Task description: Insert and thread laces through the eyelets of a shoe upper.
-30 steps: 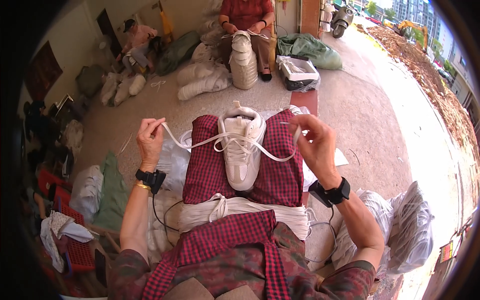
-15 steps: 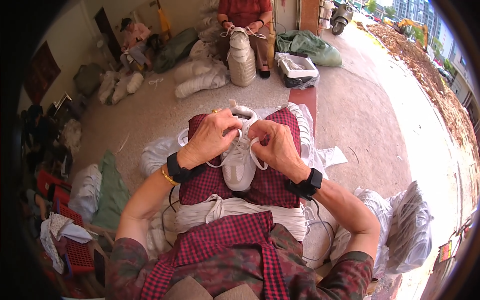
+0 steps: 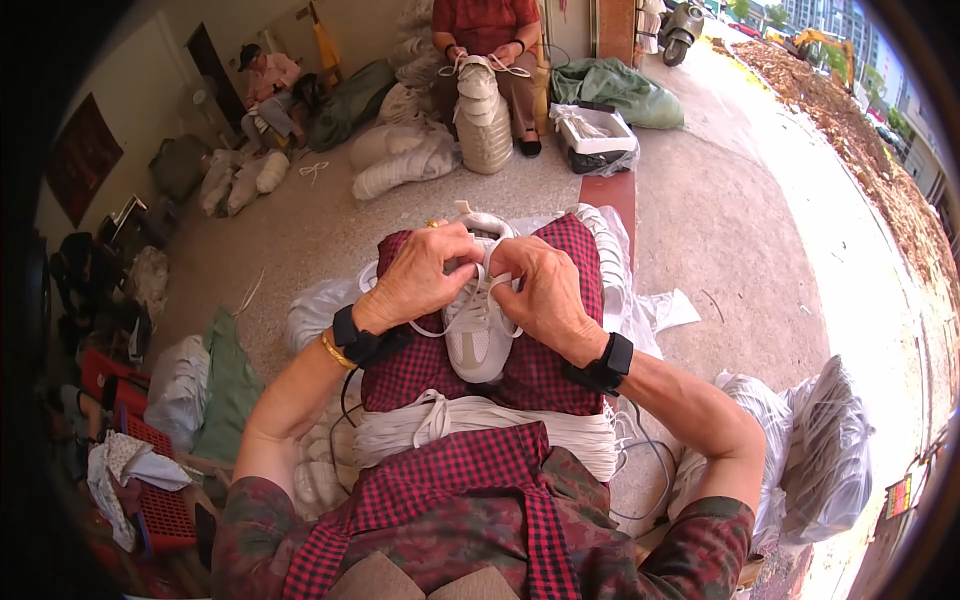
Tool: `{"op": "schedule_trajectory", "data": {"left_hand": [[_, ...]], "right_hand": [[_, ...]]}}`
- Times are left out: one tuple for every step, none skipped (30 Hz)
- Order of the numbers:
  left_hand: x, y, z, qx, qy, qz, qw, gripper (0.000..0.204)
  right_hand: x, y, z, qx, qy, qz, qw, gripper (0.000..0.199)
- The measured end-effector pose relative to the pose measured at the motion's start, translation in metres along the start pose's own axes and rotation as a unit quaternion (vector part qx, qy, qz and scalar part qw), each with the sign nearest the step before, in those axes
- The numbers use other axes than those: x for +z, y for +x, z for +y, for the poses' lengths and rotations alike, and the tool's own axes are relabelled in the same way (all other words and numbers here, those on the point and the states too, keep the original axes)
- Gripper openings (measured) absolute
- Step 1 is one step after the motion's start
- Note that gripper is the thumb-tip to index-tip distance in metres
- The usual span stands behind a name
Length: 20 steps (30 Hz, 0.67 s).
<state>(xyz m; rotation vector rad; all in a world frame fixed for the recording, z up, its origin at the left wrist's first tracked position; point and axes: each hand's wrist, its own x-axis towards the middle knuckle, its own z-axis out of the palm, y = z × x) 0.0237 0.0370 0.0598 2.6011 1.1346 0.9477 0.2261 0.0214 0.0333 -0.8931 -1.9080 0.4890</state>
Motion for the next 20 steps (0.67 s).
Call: {"op": "schedule_trajectory", "data": {"left_hand": [[0.002, 0.0, -0.002, 0.019, -0.016, 0.011, 1.0, 0.011], [0.004, 0.001, -0.003, 0.038, -0.033, 0.022, 0.998, 0.012], [0.005, 0.001, -0.005, 0.039, -0.035, 0.023, 0.998, 0.012], [0.006, 0.002, -0.007, 0.042, -0.035, 0.019, 0.998, 0.014], [0.005, 0.002, -0.006, 0.043, -0.033, 0.016, 0.998, 0.016], [0.004, 0.002, -0.006, 0.04, -0.033, 0.019, 0.998, 0.016], [0.003, 0.003, -0.005, 0.032, -0.035, 0.015, 0.999, 0.016], [0.002, 0.003, -0.004, 0.024, -0.039, 0.009, 0.999, 0.015], [0.001, 0.003, -0.005, 0.021, -0.042, 0.012, 0.999, 0.015], [0.0, 0.002, -0.005, 0.011, -0.017, -0.004, 1.0, 0.013], [-0.002, 0.005, -0.005, 0.003, 0.008, -0.018, 1.0, 0.011], [-0.004, 0.004, -0.004, 0.003, 0.007, -0.013, 1.0, 0.011], [-0.008, 0.001, -0.004, 0.022, 0.054, 0.005, 0.998, 0.008], [-0.013, 0.002, -0.005, 0.042, 0.101, 0.024, 0.994, 0.005], [-0.025, 0.0, -0.008, 0.018, 0.123, 0.048, 0.991, 0.005], [-0.04, -0.003, -0.014, -0.006, 0.145, 0.07, 0.987, 0.005], [-0.054, -0.01, -0.022, -0.031, 0.161, 0.084, 0.983, 0.006], [-0.063, -0.017, -0.03, -0.03, 0.162, 0.084, 0.983, 0.006], [-0.07, -0.025, -0.04, -0.049, 0.178, 0.092, 0.978, 0.005], [-0.078, -0.032, -0.048, -0.07, 0.194, 0.1, 0.973, 0.005]], "right_hand": [[0.004, 0.0, 0.001, -0.008, -0.006, -0.001, 1.0, 0.013], [0.006, 0.0, 0.002, -0.014, -0.014, -0.002, 1.0, 0.013], [0.005, 0.0, 0.003, 0.026, 0.01, -0.028, 0.999, 0.018], [0.004, 0.001, 0.004, 0.026, 0.007, -0.028, 0.999, 0.018], [0.003, 0.004, 0.005, 0.058, 0.045, -0.03, 0.997, 0.021], [0.001, 0.007, 0.006, 0.09, 0.082, -0.032, 0.992, 0.025], [-0.004, 0.011, 0.007, 0.095, 0.088, -0.054, 0.99, 0.034], [-0.005, 0.012, 0.007, 0.096, 0.087, -0.058, 0.99, 0.034], [-0.005, 0.013, 0.006, 0.114, 0.116, -0.074, 0.984, 0.036], [-0.006, 0.014, 0.006, 0.132, 0.146, -0.089, 0.976, 0.038], [-0.007, 0.018, 0.009, 0.087, 0.114, -0.094, 0.985, 0.038], [-0.007, 0.016, 0.01, 0.084, 0.111, -0.098, 0.985, 0.038], [-0.006, 0.011, 0.01, 0.081, 0.108, -0.101, 0.986, 0.034], [-0.008, 0.007, 0.01, 0.078, 0.104, -0.102, 0.986, 0.031], [-0.006, 0.006, 0.011, 0.076, 0.105, -0.09, 0.987, 0.025], [-0.008, 0.007, 0.011, 0.072, 0.105, -0.093, 0.988, 0.025], [-0.01, 0.008, 0.005, 0.076, 0.096, -0.111, 0.986, 0.023], [-0.012, 0.007, 0.001, 0.081, 0.088, -0.125, 0.985, 0.021], [-0.011, 0.006, 0.0, 0.083, 0.088, -0.141, 0.983, 0.024], [-0.004, 0.007, 0.007, -0.011, 0.081, -0.121, 0.989, 0.024]]}}
